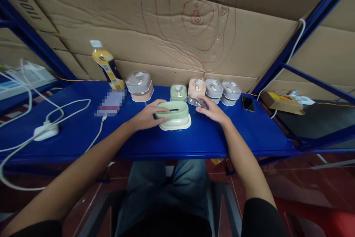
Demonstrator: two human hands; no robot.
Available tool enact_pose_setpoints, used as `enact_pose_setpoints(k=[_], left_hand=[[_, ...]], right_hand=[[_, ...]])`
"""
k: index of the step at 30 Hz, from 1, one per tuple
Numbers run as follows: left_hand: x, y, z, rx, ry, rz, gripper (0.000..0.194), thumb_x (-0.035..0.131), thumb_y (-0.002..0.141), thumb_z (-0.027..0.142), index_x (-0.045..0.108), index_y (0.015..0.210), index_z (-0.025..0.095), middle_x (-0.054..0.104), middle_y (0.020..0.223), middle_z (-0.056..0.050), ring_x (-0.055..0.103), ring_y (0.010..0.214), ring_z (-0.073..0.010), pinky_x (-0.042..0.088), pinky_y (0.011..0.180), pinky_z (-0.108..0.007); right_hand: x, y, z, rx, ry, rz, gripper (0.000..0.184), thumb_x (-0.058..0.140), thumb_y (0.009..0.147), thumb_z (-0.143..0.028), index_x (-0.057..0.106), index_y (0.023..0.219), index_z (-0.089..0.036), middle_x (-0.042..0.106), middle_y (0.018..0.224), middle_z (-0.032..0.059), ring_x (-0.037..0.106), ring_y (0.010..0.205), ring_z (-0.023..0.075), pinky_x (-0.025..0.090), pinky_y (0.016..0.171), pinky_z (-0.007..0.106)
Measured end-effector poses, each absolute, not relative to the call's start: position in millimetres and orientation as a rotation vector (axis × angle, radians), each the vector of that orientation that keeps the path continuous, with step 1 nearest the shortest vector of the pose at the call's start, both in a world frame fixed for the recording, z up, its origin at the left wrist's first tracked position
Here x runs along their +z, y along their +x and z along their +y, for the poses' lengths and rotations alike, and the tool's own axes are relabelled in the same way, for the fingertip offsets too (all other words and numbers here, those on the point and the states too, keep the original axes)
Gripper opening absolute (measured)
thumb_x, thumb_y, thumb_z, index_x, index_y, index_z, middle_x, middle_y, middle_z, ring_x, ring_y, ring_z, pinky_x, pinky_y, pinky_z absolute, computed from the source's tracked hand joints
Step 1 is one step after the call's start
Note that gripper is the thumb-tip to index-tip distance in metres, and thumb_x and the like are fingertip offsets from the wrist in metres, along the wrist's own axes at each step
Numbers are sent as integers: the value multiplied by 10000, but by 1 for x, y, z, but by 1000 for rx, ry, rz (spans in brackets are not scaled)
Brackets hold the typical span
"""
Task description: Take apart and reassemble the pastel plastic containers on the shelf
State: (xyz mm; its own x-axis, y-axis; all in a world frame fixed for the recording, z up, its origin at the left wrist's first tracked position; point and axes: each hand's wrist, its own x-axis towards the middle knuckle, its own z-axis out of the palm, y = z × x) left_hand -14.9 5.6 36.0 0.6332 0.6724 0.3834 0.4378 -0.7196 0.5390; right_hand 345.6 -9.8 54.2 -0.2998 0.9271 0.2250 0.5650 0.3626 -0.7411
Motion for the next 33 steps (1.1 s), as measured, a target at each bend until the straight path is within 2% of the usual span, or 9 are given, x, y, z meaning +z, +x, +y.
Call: enact_pose_setpoints(k=[8, 13, 16, 20, 26, 33], left_hand=[[38, -57, 31, 802, 2486, 1096, 410, 708, 918, 556, 818, 1109, 209, 679, 1243, -137, 674, 1264, -342, 518, 1202, -566], [39, -40, 15, 887, 2450, 955, 546, 745, 918, 553, 735, 1352, 224, 692, 1405, -137, 658, 1362, -334, 498, 1241, -536], [39, -22, 1, 862, 2405, 904, 788, 833, 853, 539, 595, 1534, 224, 669, 1525, -144, 639, 1426, -357, 488, 1264, -534], [34, -4, -9, 794, 2360, 876, 1030, 931, 757, 506, 471, 1631, 215, 588, 1645, -178, 585, 1513, -400, 465, 1291, -558], [24, 5, -10, 772, 2326, 891, 1225, 973, 698, 547, 351, 1696, 204, 596, 1624, -222, 620, 1483, -440, 540, 1204, -565], [21, 5, -8, 715, 2274, 964, 1251, 971, 692, 569, 333, 1708, 217, 666, 1533, -203, 667, 1413, -451, 561, 1137, -566]], right_hand=[[52, 344, -10, 684, -1343, -2067, 870, 909, 742, -620, 654, 1473, -222, 701, 1536, 152, 683, 1399, 378, 506, 1232, 623], [56, 332, -16, 549, -1272, -2027, 904, 894, 765, -647, 644, 1528, -232, 700, 1546, 158, 673, 1410, 391, 528, 1204, 618], [57, 317, -22, 466, -1147, -2054, 919, 898, 774, -665, 634, 1559, -268, 699, 1543, 149, 658, 1428, 393, 519, 1213, 621], [54, 291, -30, 426, -984, -2220, 960, 926, 762, -689, 623, 1587, -302, 705, 1493, 137, 677, 1387, 386, 513, 1222, 619], [51, 269, -34, 366, -984, -2370, 986, 923, 765, -721, 606, 1609, -322, 654, 1507, 144, 661, 1396, 397, 537, 1211, 606], [45, 270, -29, 380, -969, -2395, 959, 928, 775, -716, 619, 1593, -324, 671, 1476, 135, 674, 1385, 391, 549, 1205, 604]])
